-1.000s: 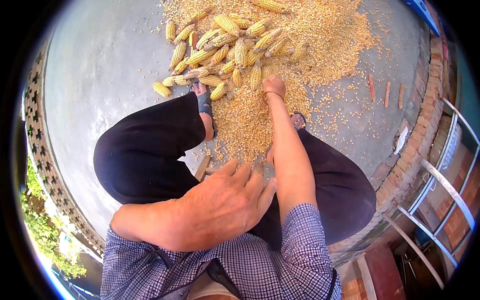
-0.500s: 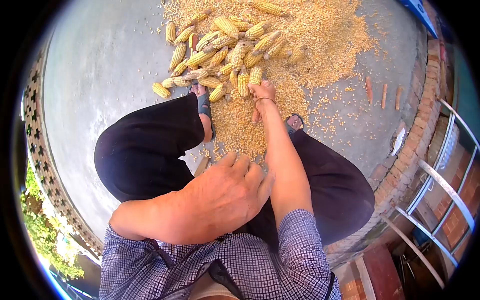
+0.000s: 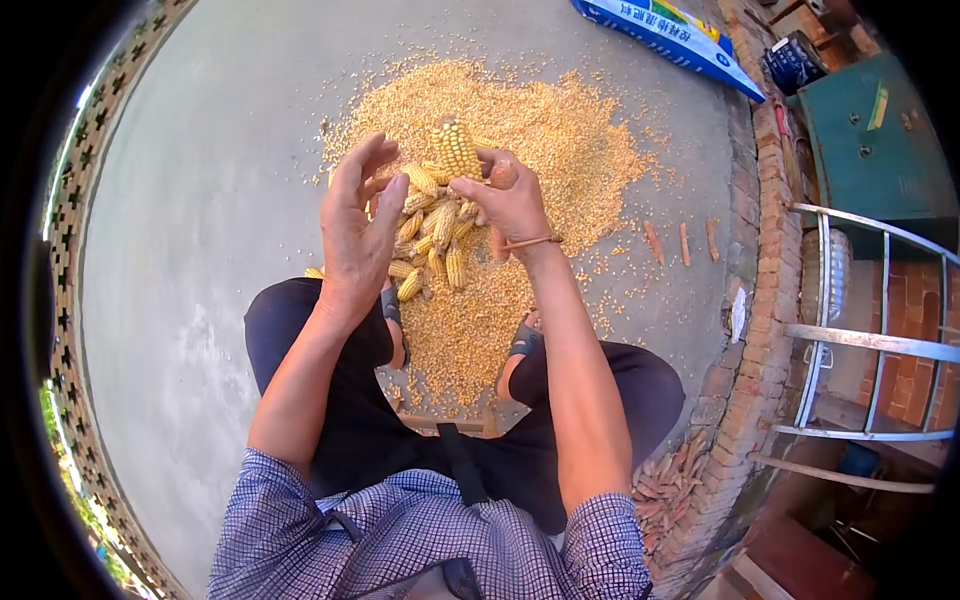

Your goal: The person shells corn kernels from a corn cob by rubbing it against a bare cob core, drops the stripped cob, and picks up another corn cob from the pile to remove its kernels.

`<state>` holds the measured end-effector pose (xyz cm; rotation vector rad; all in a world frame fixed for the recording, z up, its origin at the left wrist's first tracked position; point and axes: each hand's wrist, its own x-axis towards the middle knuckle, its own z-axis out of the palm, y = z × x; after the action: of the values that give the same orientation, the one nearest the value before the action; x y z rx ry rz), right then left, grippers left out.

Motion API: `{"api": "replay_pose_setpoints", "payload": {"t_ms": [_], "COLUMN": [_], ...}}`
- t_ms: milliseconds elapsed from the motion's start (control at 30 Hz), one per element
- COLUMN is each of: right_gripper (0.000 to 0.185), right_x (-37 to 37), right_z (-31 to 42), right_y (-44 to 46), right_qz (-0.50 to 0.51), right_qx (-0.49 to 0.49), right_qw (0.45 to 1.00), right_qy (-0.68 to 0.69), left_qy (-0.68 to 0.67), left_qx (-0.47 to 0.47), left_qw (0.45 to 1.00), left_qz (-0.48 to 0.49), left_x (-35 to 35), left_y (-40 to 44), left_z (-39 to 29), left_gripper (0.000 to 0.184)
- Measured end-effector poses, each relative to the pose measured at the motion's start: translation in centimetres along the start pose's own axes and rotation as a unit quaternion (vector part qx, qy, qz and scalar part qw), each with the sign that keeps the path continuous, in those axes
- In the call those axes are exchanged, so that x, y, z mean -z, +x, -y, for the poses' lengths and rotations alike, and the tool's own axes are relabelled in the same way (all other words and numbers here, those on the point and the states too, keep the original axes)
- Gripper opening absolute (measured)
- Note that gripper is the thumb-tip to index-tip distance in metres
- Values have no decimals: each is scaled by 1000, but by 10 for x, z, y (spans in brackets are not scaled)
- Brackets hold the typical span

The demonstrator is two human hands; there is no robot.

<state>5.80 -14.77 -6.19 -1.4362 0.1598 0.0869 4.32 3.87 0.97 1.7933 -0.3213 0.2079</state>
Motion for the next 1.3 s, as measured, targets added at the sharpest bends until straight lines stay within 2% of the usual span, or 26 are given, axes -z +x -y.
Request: {"api": "replay_pose_setpoints", "payload": {"t_ms": [67, 167, 200, 300, 367, 433, 533, 633, 800, 900, 933, 1033, 1300], "right_gripper": [53, 50, 50, 52, 44, 36, 25, 21, 25, 26, 26, 26, 28], "right_x": [-13, -24, -26, -31, -14, 2, 34, 36, 21, 17, 16, 15, 12], "right_z": [52, 70, 78, 88, 93, 89, 79, 78, 81, 83, 84, 82, 78], "right_y": [-24, -49, -59, -83, -90, -91, -78, -78, -83, -86, -86, -87, -84], "right_qz": [14, 21, 8, -2, -34, -125, -178, -181, -121, -113, -113, -113, -98], "right_qx": [44, 133, 116, 166, 142, 88, 92, 90, 92, 88, 95, 103, 141], "right_qw": [999, 990, 986, 971, 975, 985, 980, 979, 988, 990, 989, 988, 985], "right_qy": [2, -32, -123, -170, -167, -77, 19, 28, -4, -1, -2, -6, 6], "left_qy": [-187, -385, -367, -418, -414, -423, -496, -535, -569, -595, -579, -604, -599], "left_qx": [81, 144, 137, 166, 172, 182, 193, 206, 226, 230, 232, 287, 317], "left_qw": [979, 900, 907, 876, 874, 859, 807, 771, 726, 704, 721, 688, 687], "left_qz": [3, 143, 157, 172, 189, 225, 255, 278, 312, 313, 302, 284, 262], "left_x": [-6, -5, -5, -7, -7, -9, -12, -15, -19, -22, -22, -22, -22], "left_y": [4, 5, 2, -4, -3, -2, -5, -8, -12, -14, -15, -16, -19], "left_z": [0, -15, -15, -17, -20, -21, -30, -34, -29, -23, -27, -28, -22], "left_gripper": [41, 41, 40, 38, 40, 43, 51, 62, 72, 72, 71, 70, 58]}}
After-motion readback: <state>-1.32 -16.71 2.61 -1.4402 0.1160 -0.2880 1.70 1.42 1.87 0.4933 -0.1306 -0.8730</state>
